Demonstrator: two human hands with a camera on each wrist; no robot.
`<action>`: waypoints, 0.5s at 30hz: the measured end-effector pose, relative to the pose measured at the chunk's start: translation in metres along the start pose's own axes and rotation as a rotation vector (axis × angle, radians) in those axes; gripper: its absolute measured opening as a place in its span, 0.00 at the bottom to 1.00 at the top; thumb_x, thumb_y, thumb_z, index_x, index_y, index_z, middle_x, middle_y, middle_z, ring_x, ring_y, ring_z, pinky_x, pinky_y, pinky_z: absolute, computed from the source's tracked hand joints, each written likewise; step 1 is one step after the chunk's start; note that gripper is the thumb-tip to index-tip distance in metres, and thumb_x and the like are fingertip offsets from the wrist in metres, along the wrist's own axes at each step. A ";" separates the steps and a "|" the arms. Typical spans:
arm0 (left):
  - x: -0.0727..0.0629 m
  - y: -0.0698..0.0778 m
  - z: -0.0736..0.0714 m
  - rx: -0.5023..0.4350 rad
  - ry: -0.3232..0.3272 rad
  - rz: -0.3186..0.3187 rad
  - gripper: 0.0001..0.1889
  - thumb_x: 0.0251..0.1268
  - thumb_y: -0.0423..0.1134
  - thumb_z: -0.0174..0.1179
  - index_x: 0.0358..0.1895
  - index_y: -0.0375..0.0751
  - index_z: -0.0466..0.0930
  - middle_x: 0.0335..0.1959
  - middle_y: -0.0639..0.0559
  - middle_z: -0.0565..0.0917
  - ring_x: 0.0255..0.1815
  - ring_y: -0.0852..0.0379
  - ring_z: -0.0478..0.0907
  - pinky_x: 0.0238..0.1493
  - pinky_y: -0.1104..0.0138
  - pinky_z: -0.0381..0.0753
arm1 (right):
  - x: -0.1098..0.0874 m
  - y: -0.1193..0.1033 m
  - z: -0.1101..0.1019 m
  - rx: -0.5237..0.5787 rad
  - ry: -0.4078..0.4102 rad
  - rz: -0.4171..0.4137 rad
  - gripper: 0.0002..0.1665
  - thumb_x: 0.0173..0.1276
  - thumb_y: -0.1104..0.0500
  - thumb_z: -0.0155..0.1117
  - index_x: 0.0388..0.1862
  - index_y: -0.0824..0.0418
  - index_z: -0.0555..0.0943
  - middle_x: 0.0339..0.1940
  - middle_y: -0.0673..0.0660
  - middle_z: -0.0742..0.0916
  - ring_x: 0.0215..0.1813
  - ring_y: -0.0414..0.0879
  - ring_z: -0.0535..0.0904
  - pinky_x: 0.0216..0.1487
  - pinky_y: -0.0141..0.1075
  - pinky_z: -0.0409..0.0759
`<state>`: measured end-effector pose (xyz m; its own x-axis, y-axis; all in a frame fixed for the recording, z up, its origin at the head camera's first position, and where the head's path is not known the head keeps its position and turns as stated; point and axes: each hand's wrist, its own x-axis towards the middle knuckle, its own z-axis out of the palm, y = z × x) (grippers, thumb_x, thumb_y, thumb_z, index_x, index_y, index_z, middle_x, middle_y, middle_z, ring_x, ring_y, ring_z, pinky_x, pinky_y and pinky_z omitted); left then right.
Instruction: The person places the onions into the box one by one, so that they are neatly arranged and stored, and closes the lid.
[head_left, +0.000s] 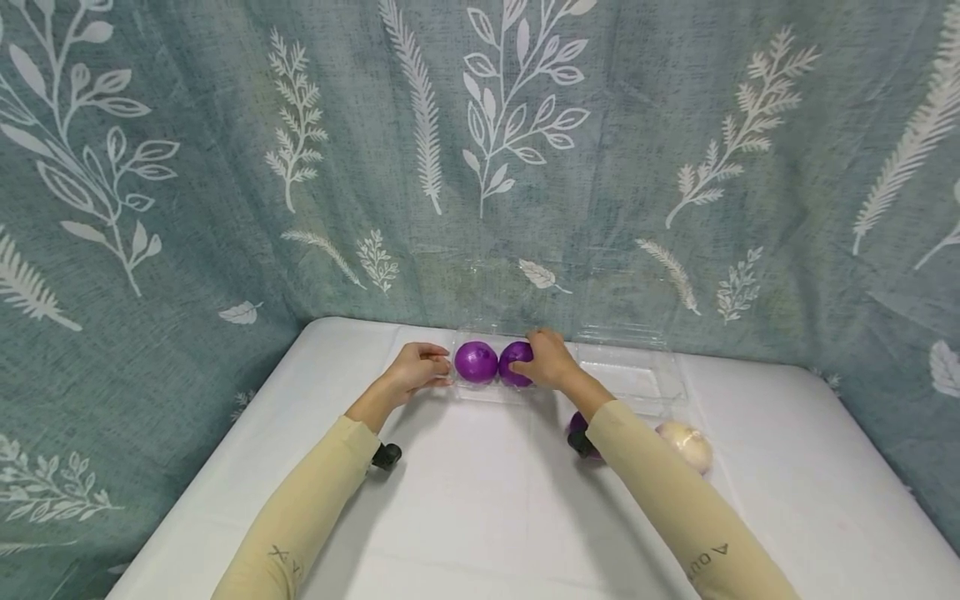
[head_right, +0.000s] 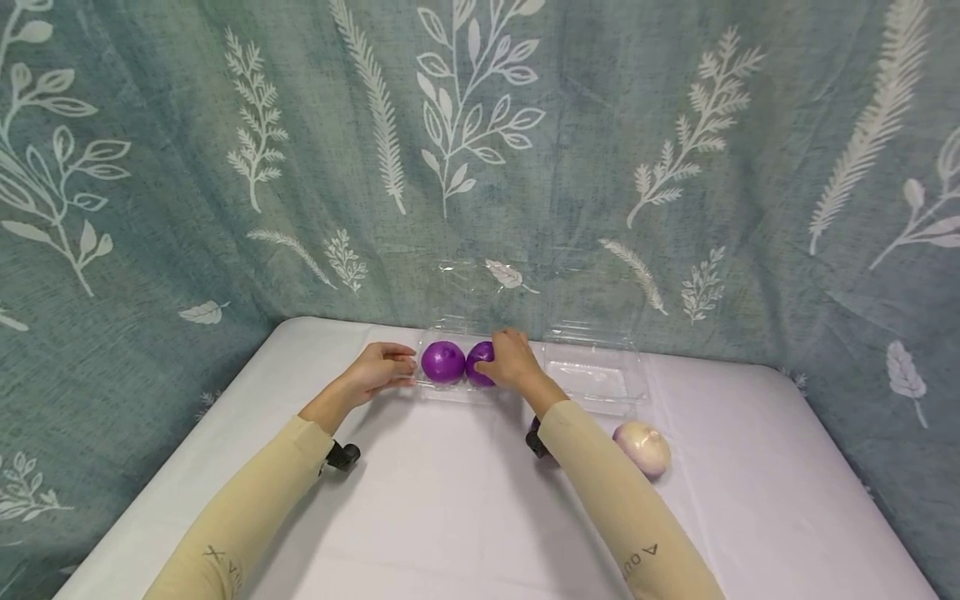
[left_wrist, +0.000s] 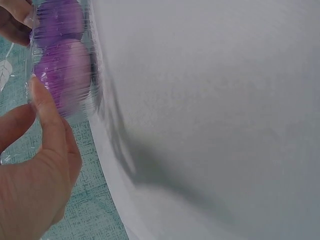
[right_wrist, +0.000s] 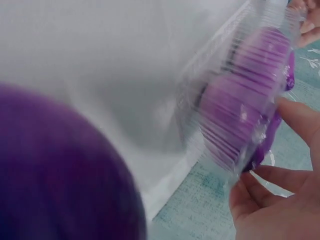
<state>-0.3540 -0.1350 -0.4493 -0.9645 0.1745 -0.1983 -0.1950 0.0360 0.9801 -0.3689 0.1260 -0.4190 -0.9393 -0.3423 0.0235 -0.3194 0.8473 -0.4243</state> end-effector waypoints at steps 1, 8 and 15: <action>0.000 0.000 0.000 0.002 0.000 -0.002 0.23 0.74 0.23 0.55 0.69 0.21 0.67 0.46 0.40 0.76 0.53 0.41 0.81 0.51 0.63 0.91 | -0.001 0.000 -0.002 0.013 -0.009 -0.007 0.43 0.72 0.52 0.69 0.73 0.78 0.65 0.71 0.76 0.71 0.75 0.70 0.61 0.78 0.58 0.67; -0.003 -0.001 -0.002 0.007 -0.003 -0.004 0.22 0.74 0.23 0.55 0.68 0.21 0.68 0.48 0.39 0.75 0.45 0.48 0.82 0.53 0.61 0.90 | -0.012 0.000 -0.017 0.059 -0.059 -0.036 0.44 0.74 0.52 0.65 0.76 0.78 0.60 0.75 0.76 0.67 0.78 0.72 0.56 0.81 0.64 0.57; -0.002 0.000 0.000 0.006 -0.001 -0.002 0.23 0.74 0.23 0.55 0.69 0.21 0.67 0.47 0.41 0.75 0.53 0.41 0.81 0.53 0.62 0.90 | -0.011 0.010 -0.039 0.091 -0.061 -0.030 0.43 0.78 0.51 0.59 0.77 0.79 0.57 0.77 0.77 0.63 0.79 0.72 0.54 0.80 0.65 0.57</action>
<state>-0.3522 -0.1350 -0.4488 -0.9640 0.1754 -0.1999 -0.1956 0.0417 0.9798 -0.3662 0.1543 -0.3878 -0.9191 -0.3936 -0.0160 -0.3324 0.7966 -0.5049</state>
